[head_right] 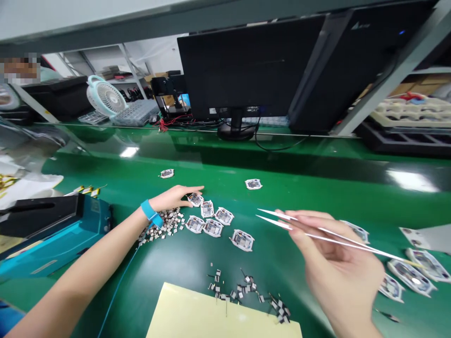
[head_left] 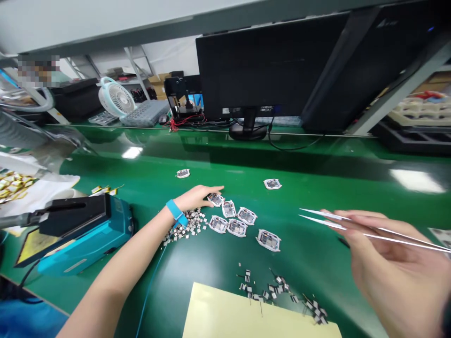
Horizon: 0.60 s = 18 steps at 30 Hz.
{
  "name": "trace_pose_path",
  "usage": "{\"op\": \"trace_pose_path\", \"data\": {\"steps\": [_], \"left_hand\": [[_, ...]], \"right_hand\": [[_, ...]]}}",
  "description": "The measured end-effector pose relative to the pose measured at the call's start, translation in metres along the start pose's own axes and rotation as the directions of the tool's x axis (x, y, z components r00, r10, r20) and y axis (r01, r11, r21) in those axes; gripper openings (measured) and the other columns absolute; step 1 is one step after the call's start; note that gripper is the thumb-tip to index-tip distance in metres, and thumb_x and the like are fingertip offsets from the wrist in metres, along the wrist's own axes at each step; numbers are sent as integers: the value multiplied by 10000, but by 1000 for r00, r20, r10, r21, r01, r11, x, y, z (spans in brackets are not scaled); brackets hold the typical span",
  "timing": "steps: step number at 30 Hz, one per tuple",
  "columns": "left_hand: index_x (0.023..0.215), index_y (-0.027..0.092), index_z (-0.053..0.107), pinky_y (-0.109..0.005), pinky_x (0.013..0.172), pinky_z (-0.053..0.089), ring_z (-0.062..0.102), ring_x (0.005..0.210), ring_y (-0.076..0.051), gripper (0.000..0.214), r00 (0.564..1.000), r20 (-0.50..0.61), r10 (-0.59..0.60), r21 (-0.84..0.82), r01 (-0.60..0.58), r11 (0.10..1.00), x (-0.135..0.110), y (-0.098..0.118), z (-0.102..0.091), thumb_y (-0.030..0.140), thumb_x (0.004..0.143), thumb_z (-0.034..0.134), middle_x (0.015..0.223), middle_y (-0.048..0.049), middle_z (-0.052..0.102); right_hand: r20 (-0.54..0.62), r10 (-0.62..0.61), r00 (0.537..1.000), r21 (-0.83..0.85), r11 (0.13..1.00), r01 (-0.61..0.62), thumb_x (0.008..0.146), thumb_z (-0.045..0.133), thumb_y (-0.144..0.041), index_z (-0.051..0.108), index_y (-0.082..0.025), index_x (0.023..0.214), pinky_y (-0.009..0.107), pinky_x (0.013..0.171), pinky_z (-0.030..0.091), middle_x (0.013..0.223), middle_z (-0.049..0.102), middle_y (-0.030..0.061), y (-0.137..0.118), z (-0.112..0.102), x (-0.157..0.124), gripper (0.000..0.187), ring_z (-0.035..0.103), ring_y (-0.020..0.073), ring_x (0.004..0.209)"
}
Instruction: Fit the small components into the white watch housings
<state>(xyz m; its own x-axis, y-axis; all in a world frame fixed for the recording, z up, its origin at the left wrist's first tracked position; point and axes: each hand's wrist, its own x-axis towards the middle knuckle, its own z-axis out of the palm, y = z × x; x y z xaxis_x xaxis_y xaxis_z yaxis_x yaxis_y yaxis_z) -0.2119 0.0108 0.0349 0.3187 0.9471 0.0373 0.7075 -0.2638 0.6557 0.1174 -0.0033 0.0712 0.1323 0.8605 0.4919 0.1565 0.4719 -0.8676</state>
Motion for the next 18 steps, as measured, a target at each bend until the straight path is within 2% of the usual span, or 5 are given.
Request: {"op": "trace_pose_path", "data": {"steps": [4,7,11,14,18], "left_hand": [[1224,175,448,-437,861,481,589,979,-264,589,991,-126,-39,-6,39,999,1,11,5,197,688,692,1042,-89,634],[1323,222,270,-361,866,499,570,1019,-207,684,961,-275,-37,-51,24,998,-12,50,2,273,747,635,1110,-68,595],[1324,266,265,-282,894,496,594,965,-167,783,919,-386,86,-218,-181,959,-36,117,11,231,679,708,1057,-17,622],[1309,278,298,-251,900,493,600,955,-158,774,899,-414,142,-280,-274,920,-48,144,21,190,667,722,1063,-5,624],[1282,256,356,-213,854,517,620,926,-155,747,879,-453,145,-318,-312,895,-54,150,25,172,648,741,1055,-16,636]], "right_hand": [[17,-71,997,44,997,70,659,681,-127,624,-188,774,239,664,582,824,634,29,-12,3,-2,142,631,143,761],[160,-127,979,78,990,116,687,652,-88,613,-187,818,188,682,573,868,626,11,-29,8,-4,169,625,120,795],[448,-234,863,231,963,141,728,612,-54,570,-216,937,210,746,556,955,605,-4,-47,15,-9,267,601,140,905],[564,-303,768,298,942,153,735,594,-15,551,-220,1016,255,779,544,975,603,-1,-51,18,-13,350,593,156,922],[573,-267,775,264,955,134,751,613,-84,576,-232,985,276,718,559,941,619,11,-50,18,-17,279,609,170,882]]}}
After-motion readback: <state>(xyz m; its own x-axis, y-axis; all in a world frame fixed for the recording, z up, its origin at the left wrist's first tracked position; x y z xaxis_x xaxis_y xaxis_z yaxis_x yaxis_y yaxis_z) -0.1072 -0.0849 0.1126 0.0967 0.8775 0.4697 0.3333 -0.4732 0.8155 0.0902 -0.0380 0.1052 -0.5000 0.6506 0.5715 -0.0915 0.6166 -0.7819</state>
